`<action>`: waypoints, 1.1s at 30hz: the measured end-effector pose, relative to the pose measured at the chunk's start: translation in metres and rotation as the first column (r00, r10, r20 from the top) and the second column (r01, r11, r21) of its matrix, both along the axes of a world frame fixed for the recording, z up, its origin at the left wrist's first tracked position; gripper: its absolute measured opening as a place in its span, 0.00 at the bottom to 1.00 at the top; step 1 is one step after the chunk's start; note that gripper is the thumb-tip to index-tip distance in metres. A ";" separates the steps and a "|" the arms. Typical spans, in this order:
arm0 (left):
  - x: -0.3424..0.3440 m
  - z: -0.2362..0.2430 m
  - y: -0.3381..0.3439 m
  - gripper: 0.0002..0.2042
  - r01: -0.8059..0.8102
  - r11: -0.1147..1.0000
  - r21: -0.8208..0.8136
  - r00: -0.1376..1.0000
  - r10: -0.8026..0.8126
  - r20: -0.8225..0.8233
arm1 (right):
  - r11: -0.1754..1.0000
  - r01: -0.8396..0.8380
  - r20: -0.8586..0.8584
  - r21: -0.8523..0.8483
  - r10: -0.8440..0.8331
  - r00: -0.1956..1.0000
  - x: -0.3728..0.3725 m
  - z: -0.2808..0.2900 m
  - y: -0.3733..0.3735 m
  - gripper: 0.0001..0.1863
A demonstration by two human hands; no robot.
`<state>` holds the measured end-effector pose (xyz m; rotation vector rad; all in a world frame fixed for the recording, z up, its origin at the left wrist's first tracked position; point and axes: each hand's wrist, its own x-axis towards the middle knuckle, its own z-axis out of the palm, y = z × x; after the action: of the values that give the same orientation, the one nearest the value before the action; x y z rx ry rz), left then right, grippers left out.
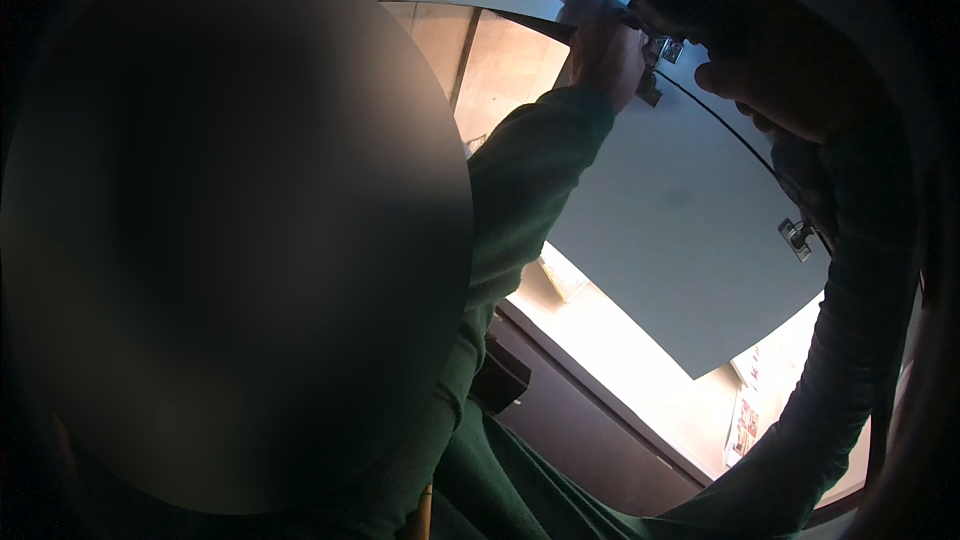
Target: The person sits on the floor and uses a cordless drill to attach metal hinges to a white cabinet door under a bathroom sink. They repeatedly position the door, align the hinges, and drive screws into the cabinet frame.
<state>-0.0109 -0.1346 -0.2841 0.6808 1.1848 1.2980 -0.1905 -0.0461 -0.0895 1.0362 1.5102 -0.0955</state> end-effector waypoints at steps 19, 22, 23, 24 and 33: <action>0.001 -0.002 -0.004 0.04 0.145 0.982 0.121 0.982 -0.128 -0.139 | 0.989 0.145 0.198 0.001 -0.143 0.970 0.010 -0.010 0.011 0.09; 0.010 -0.002 -0.007 0.05 0.129 0.984 0.123 0.987 -0.115 -0.117 | 0.991 0.136 0.171 -0.009 -0.132 0.976 0.014 -0.010 0.014 0.10; 0.019 0.005 -0.016 0.05 0.161 0.977 0.143 0.985 -0.150 -0.087 | 0.986 0.166 0.183 0.010 -0.165 0.969 0.021 -0.004 0.009 0.10; 0.027 0.013 -0.026 0.06 0.190 0.963 0.192 0.982 -0.184 -0.050 | 0.979 0.200 0.196 0.039 -0.204 0.959 0.027 0.002 -0.001 0.11; -0.007 0.003 -0.006 0.06 0.043 0.991 0.124 0.995 -0.031 -0.094 | 0.977 0.213 0.128 -0.031 -0.207 0.970 0.033 -0.006 0.021 0.14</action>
<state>-0.0176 -0.1411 -0.2809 0.8585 1.1658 1.3299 -0.1574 -0.0254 -0.0958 1.1431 1.2781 -0.2096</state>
